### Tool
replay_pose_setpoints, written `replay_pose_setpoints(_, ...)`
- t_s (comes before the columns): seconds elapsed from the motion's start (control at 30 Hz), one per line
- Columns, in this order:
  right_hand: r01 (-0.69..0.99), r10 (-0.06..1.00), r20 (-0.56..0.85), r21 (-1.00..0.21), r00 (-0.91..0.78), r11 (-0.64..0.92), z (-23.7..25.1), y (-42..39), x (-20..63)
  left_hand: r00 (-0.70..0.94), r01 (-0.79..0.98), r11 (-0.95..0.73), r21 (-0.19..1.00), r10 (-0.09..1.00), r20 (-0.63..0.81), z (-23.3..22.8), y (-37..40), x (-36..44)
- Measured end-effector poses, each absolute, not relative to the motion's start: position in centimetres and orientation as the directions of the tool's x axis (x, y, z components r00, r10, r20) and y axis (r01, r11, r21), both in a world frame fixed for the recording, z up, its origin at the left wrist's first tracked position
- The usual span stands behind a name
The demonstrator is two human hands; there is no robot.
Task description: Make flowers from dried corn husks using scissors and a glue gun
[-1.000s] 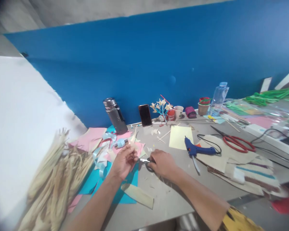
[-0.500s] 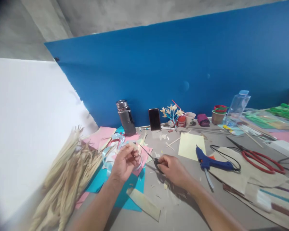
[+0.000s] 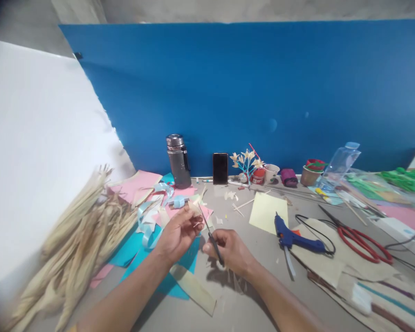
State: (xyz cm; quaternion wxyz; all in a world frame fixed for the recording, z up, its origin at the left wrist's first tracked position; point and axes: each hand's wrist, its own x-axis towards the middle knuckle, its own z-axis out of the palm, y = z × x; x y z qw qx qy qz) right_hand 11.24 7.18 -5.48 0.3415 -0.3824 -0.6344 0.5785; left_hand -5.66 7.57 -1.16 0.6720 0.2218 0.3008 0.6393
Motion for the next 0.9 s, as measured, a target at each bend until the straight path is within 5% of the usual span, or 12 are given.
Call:
replay_pose_setpoints(0.57, 0.09, 0.895, -0.093, -0.994, -0.436, -0.059, -5.92, 7.2, 10.89, 0.01, -0.624, 0.075, 0.778, 0.996, -0.088, -1.41, 7.45, -5.63)
replay_pose_setpoints(0.9, 0.082, 0.828, -0.022, -0.996, -0.56, 0.028, -5.52, 6.86, 11.86, -0.01, -0.59, 0.087, 0.803, 0.993, -0.114, -1.51, 7.56, -5.77)
